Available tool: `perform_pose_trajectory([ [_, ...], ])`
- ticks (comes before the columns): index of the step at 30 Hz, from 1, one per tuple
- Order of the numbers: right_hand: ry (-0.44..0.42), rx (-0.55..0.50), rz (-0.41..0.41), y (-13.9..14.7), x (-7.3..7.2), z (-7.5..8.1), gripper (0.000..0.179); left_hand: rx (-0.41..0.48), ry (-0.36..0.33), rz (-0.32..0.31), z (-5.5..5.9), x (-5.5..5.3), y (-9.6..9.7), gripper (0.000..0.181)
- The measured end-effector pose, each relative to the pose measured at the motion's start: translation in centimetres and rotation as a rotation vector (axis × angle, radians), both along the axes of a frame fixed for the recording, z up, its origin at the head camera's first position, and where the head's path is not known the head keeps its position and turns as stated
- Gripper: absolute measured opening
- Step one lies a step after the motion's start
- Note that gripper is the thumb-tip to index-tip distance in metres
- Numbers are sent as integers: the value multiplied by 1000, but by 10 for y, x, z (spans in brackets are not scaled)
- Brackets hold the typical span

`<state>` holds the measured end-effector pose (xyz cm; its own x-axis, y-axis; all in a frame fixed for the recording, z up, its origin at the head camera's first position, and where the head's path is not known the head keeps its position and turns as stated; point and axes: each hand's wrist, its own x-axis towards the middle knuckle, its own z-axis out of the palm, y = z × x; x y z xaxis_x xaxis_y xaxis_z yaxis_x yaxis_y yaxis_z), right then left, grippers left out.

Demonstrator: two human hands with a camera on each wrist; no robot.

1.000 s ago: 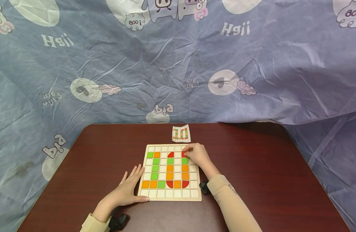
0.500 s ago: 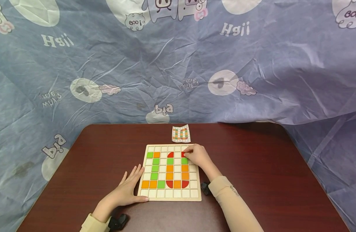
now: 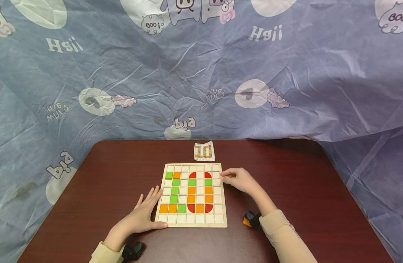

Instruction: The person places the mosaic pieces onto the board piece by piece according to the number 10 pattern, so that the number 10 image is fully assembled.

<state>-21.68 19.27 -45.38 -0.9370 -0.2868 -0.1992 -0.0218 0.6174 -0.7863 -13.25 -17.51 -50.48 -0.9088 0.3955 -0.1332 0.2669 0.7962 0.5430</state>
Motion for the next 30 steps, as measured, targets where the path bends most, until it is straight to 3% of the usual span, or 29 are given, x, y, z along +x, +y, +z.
perform_pose_trajectory([
  [7,-26,0,54,21,23,1,35,-2,1,-2,0,0,-1,118],
  [15,-37,-104,157,45,50,-9,33,0,2,3,1,1,-1,118],
  [23,-66,-113,145,61,71,-20,35,5,-7,3,-1,0,-1,119],
  [30,2,6,96,64,89,-23,34,1,2,-1,-2,0,0,120],
])
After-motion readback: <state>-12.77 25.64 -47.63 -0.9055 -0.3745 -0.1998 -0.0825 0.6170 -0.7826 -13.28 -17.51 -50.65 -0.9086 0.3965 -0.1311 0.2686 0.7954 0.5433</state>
